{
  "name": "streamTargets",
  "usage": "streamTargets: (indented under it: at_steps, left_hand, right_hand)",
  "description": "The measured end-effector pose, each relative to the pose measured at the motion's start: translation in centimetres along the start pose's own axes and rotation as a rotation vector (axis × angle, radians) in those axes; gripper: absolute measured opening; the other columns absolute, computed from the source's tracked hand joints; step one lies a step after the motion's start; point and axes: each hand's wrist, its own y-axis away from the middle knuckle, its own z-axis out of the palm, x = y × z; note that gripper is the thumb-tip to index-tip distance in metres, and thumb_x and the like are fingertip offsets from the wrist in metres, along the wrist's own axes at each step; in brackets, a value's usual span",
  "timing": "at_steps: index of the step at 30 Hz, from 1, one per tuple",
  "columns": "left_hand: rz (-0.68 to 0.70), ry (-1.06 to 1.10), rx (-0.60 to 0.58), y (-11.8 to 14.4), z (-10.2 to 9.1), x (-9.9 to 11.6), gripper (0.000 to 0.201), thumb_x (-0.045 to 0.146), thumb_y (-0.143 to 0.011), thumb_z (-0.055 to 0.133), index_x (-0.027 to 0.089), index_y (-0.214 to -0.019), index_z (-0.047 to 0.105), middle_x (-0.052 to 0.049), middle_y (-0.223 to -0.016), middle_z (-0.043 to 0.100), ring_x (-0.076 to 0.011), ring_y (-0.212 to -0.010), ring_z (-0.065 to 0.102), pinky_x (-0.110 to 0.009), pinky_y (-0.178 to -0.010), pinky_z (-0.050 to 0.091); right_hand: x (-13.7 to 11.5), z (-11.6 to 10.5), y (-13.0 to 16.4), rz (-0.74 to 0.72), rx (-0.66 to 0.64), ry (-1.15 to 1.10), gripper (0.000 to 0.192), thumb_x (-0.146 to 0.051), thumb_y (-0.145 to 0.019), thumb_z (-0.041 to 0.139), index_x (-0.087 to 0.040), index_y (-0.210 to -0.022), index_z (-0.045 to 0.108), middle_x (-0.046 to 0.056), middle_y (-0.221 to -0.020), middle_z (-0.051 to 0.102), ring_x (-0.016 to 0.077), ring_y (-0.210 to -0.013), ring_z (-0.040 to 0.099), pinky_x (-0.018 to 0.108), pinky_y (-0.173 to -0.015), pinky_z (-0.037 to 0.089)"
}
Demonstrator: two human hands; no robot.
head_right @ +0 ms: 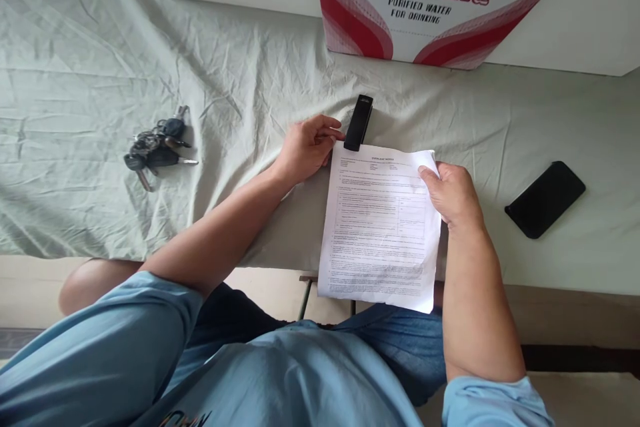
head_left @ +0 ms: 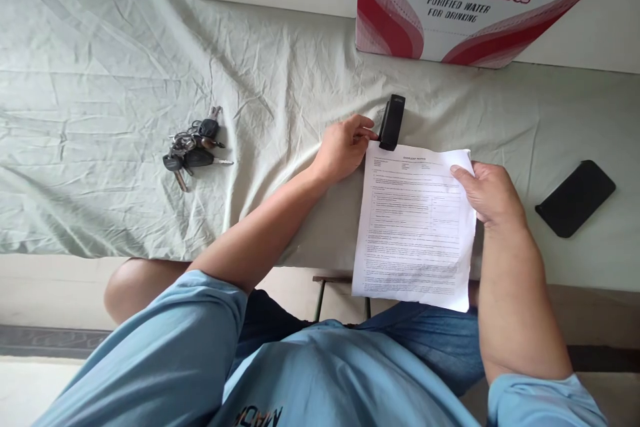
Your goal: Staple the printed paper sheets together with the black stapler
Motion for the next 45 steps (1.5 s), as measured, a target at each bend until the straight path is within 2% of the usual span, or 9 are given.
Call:
streamTargets:
  at_steps: [10,14,19,22,25,31,34,42,45]
  left_hand:
    - [0.013,-0.026,-0.022,0.3,-0.1,0.4,0.035,0.0,-0.092,0.057,0.018,-0.114,0.079,-0.006,-0.112,0.092,-0.0221,-0.118,0.087,-0.04,-0.112,0.068]
    - [0.054,-0.032,-0.007,0.1,-0.1,-0.3,0.041,0.001,-0.092,0.059,0.019,-0.12,0.082,-0.005,-0.109,0.09,-0.0214,-0.11,0.085,-0.039,-0.108,0.069]
    - [0.375,-0.17,0.02,-0.5,-0.4,-1.8,0.048,0.009,-0.1,0.062,0.032,-0.134,0.087,-0.006,-0.144,0.076,-0.0197,-0.107,0.076,-0.043,-0.105,0.066]
    - [0.481,-0.221,-0.045,-0.8,-0.6,-2.3,0.045,0.013,-0.102,0.06,0.034,-0.128,0.09,-0.005,-0.145,0.071,-0.0162,-0.09,0.066,-0.043,-0.097,0.065]
    - [0.436,-0.244,-0.08,-0.6,-0.5,-1.9,0.041,0.018,-0.1,0.062,0.032,-0.125,0.091,-0.006,-0.134,0.071,-0.0171,-0.087,0.062,-0.041,-0.092,0.063]
    - [0.261,-0.287,-0.075,0.5,0.1,0.0,0.043,0.021,-0.094,0.063,0.032,-0.123,0.093,-0.007,-0.111,0.071,-0.0262,-0.113,0.068,-0.038,-0.098,0.062]
    - [0.244,-0.232,-0.069,0.4,0.1,-0.1,0.041,0.022,-0.094,0.064,0.032,-0.121,0.094,-0.006,-0.105,0.071,-0.0257,-0.11,0.07,-0.039,-0.102,0.063]
    - [0.252,-0.022,-0.148,0.0,-1.1,-0.5,0.037,0.033,-0.096,0.077,0.028,-0.13,0.091,-0.005,-0.105,0.082,-0.0208,-0.094,0.075,-0.037,-0.096,0.064]
    - [0.156,0.1,-0.131,0.1,-1.3,-0.2,0.038,0.051,-0.098,0.083,0.026,-0.127,0.088,-0.005,-0.097,0.082,-0.017,-0.081,0.07,-0.032,-0.081,0.061]
  right_hand:
    - [0.5,-0.1,-0.1,-0.05,0.015,-0.003,0.024,-0.048,-0.086,0.093,-0.029,-0.077,0.082,-0.001,-0.061,0.073,0.0287,-0.067,0.077,0.039,-0.058,0.06]
    - [0.4,0.0,-0.1,-0.026,0.028,0.038,0.025,-0.047,-0.085,0.094,-0.029,-0.075,0.081,0.0,-0.06,0.073,0.0283,-0.063,0.076,0.039,-0.058,0.06]
    - [-0.1,-0.1,0.0,-0.015,0.013,0.055,0.026,-0.049,-0.086,0.094,-0.028,-0.077,0.081,0.0,-0.062,0.074,0.028,-0.065,0.077,0.038,-0.059,0.06]
    - [-0.4,-0.3,0.2,0.005,-0.005,0.069,0.027,-0.05,-0.088,0.092,-0.027,-0.079,0.081,0.0,-0.063,0.075,0.0275,-0.067,0.077,0.037,-0.059,0.06]
    - [-0.4,-0.4,0.4,0.03,-0.01,0.065,0.028,-0.05,-0.089,0.092,-0.027,-0.079,0.08,0.0,-0.063,0.075,0.0284,-0.069,0.078,0.037,-0.061,0.06]
    - [-0.4,0.1,0.4,0.003,-0.014,-0.108,0.024,-0.049,-0.083,0.098,-0.029,-0.087,0.086,0.0,-0.071,0.081,0.0311,-0.075,0.081,0.041,-0.065,0.064]
    - [-1.1,0.3,0.6,0.0,-0.036,-0.186,0.031,-0.052,-0.077,0.102,-0.029,-0.096,0.09,0.0,-0.078,0.085,0.0287,-0.072,0.081,0.041,-0.065,0.066]
    - [-4.8,-1.2,3.4,0.176,-0.512,-0.192,0.05,-0.066,-0.066,0.11,-0.025,-0.083,0.087,0.003,-0.079,0.085,0.0273,-0.077,0.084,0.04,-0.07,0.071]
    - [-4.9,-1.4,3.5,0.139,-0.454,-0.231,0.051,-0.066,-0.065,0.111,-0.024,-0.082,0.087,0.003,-0.077,0.085,0.0272,-0.075,0.084,0.042,-0.072,0.073]
